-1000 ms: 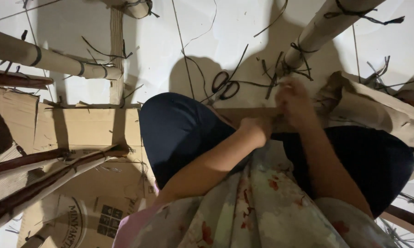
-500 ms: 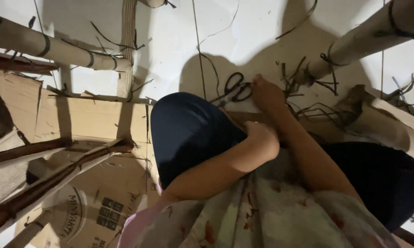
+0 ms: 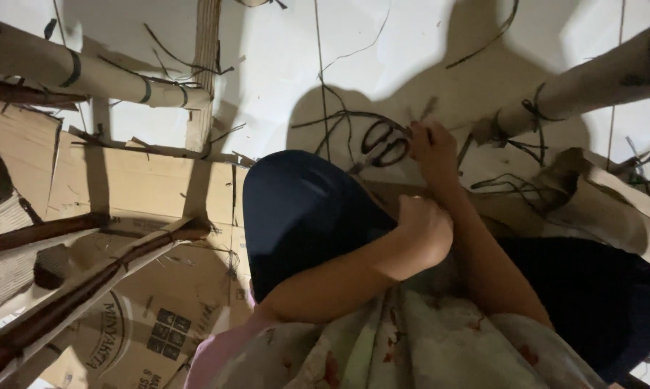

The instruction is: Wrapping and securing cylindrical items with brown paper and wire ties, then trimming the ties with scissors.

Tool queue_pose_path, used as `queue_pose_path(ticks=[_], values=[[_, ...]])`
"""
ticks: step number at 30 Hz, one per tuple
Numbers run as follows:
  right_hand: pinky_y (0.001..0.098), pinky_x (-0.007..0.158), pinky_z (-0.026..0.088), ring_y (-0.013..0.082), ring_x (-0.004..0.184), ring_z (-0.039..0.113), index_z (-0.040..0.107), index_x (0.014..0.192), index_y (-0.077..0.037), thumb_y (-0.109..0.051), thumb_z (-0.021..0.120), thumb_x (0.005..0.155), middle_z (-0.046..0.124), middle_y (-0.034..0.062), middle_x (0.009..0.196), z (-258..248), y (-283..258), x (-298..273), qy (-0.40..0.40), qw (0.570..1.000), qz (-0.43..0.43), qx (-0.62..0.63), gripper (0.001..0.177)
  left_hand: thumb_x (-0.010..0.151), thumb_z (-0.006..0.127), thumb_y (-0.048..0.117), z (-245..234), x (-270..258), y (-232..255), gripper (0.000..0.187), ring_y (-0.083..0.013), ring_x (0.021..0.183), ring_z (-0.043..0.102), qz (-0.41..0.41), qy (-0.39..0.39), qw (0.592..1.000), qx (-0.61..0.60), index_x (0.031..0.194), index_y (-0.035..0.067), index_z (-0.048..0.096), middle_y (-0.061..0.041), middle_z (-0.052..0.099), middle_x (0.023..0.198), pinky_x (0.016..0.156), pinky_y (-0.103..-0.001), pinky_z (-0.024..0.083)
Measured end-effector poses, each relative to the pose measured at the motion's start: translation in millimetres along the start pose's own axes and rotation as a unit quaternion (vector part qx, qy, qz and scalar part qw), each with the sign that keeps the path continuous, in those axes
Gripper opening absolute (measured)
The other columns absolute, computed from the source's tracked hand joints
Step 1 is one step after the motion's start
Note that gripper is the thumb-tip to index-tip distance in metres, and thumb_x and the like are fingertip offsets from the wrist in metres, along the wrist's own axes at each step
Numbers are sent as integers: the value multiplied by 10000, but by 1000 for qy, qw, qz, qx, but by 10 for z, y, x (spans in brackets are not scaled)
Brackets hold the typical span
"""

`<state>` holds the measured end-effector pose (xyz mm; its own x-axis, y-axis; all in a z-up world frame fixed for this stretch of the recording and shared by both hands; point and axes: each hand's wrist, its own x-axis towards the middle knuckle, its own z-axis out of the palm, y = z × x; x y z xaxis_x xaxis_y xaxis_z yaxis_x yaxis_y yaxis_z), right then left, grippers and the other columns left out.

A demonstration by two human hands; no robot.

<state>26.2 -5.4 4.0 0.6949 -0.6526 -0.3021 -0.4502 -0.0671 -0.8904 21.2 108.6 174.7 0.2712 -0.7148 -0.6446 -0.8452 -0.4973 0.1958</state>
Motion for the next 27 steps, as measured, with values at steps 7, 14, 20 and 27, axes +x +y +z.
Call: queue_pose_path(ticks=[7, 14, 20, 27], values=[[493, 757, 498, 269, 908, 533, 635, 1063, 102, -82, 871, 916, 543, 212, 856, -548, 669, 58, 85, 987, -129, -38, 334, 1071, 406, 225, -146, 187, -200, 309, -90, 806, 611, 69, -66, 983, -155, 938, 152, 675, -94, 654, 916, 942, -275, 397], [301, 586, 428, 121, 639, 466, 393, 756, -180, 146, 702, 862, 421, 2, 677, -1751, 18, -546, 226, 913, -37, 338, 462, 1023, 489, 160, -27, 334, -147, 150, -265, 962, 573, 130, -163, 977, -32, 1105, 155, 614, -77, 610, 1073, 855, -422, 454], [531, 1082, 599, 301, 991, 621, 479, 816, -36, 249, 665, 883, 472, 117, 925, -2381, 101, -1353, 253, 897, -256, 258, 347, 1053, 460, 266, 84, 428, -53, 300, -264, 928, 643, 127, -140, 982, -4, 1054, 131, 729, -69, 692, 1060, 822, -393, 526], [588, 923, 678, 472, 1005, 689, 452, 571, -21, 154, 540, 686, 645, 191, 805, -2588, -78, -1902, 256, 708, -105, 649, 227, 957, 583, 125, 890, 1041, -358, 419, -338, 1139, 667, 183, 159, 945, -220, 1365, 194, 650, -127, 638, 1386, 848, -417, 551]])
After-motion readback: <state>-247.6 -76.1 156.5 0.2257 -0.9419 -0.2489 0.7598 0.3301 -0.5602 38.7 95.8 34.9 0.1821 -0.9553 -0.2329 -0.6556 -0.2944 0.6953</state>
